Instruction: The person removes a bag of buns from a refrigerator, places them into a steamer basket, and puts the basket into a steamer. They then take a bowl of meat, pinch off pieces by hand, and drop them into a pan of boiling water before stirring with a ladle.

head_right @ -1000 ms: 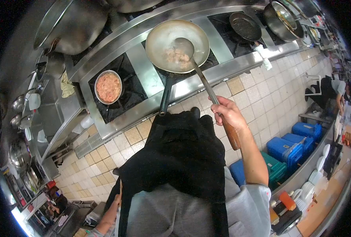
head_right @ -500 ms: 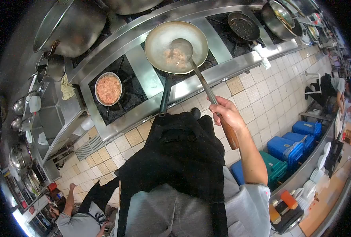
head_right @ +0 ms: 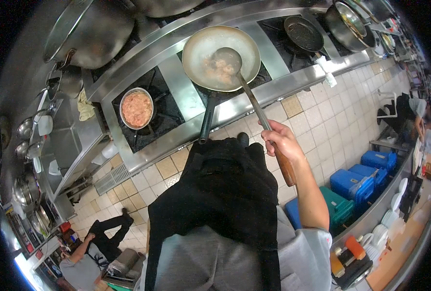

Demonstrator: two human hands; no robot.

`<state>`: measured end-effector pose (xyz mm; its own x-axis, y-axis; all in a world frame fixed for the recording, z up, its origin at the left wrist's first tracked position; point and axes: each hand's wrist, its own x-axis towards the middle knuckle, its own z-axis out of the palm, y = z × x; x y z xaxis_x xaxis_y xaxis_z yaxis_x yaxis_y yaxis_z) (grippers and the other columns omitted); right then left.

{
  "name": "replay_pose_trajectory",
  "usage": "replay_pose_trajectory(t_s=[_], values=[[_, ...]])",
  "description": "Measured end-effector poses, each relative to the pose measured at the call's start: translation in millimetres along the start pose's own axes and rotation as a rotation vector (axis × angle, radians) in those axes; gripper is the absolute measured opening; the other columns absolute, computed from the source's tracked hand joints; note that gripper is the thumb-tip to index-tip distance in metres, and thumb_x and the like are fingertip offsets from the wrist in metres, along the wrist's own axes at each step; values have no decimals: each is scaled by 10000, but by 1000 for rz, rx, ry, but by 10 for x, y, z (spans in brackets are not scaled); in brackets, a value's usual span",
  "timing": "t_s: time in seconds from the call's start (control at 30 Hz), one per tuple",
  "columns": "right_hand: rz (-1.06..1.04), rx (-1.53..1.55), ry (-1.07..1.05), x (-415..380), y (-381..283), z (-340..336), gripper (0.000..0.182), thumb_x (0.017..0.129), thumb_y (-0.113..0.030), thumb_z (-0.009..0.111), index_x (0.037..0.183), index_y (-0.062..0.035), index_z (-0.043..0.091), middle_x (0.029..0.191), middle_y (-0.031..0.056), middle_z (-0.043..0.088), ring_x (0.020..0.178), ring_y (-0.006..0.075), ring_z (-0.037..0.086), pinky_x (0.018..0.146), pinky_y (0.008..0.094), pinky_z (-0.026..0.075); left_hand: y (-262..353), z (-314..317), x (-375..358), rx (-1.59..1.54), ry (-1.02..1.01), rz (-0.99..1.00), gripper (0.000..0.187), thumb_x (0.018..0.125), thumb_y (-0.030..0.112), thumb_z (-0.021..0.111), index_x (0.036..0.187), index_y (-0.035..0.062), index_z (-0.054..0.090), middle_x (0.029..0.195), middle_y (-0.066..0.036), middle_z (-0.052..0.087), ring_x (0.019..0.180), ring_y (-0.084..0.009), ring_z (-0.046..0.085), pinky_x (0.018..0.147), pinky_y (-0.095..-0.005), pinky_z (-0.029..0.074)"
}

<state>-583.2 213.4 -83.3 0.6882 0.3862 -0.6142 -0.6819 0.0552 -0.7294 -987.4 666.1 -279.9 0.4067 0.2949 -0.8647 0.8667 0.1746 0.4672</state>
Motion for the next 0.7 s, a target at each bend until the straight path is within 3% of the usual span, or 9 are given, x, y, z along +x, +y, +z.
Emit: replay_pose_trajectory(t_s=[0.07, 0.33, 0.43, 0.67, 0.7], values=[[2, 1, 11, -10, -17, 11, 419, 889, -83, 608, 1290, 17, 537, 745, -4, 522, 479, 82, 480, 439, 256, 404, 159, 71, -111, 121, 5, 14, 274, 924, 172, 556, 1114, 10, 669, 967, -17, 670, 881, -136, 618, 832, -266, 484], [-18, -32, 38, 10, 20, 34, 418, 882, -80, 610, 1287, 3, 550, 738, -7, 521, 465, 75, 474, 428, 241, 386, 155, 51, -80, -130, -66, -27, 43, 877, 105, 615, 839, 85, 617, 771, 79, 535, 729, -68, 497, 667, -259, 407], [-46, -105, 71, 22, 28, 79, 400, 889, -71, 607, 1281, -7, 562, 716, -16, 513, 456, 65, 460, 427, 232, 373, 151, 86, -115, 100, -16, 54, 52, 887, 111, 614, 879, 69, 644, 794, 68, 559, 748, -73, 515, 691, -252, 422], [-192, -399, 181, 183, -32, 38, 420, 913, -64, 598, 1314, 28, 516, 714, -25, 497, 491, 57, 463, 458, 222, 387, 189, 119, -195, 62, 7, 34, 87, 885, 108, 640, 925, 43, 681, 816, 52, 590, 776, -83, 538, 728, -247, 443], [-252, -398, 218, 196, -57, 78, 353, 922, -74, 597, 1258, 21, 546, 695, -33, 487, 489, 56, 472, 443, 227, 371, 217, 128, -212, 41, 7, 13, 74, 882, 105, 643, 912, 47, 678, 809, 55, 585, 769, -80, 535, 722, -245, 441]])
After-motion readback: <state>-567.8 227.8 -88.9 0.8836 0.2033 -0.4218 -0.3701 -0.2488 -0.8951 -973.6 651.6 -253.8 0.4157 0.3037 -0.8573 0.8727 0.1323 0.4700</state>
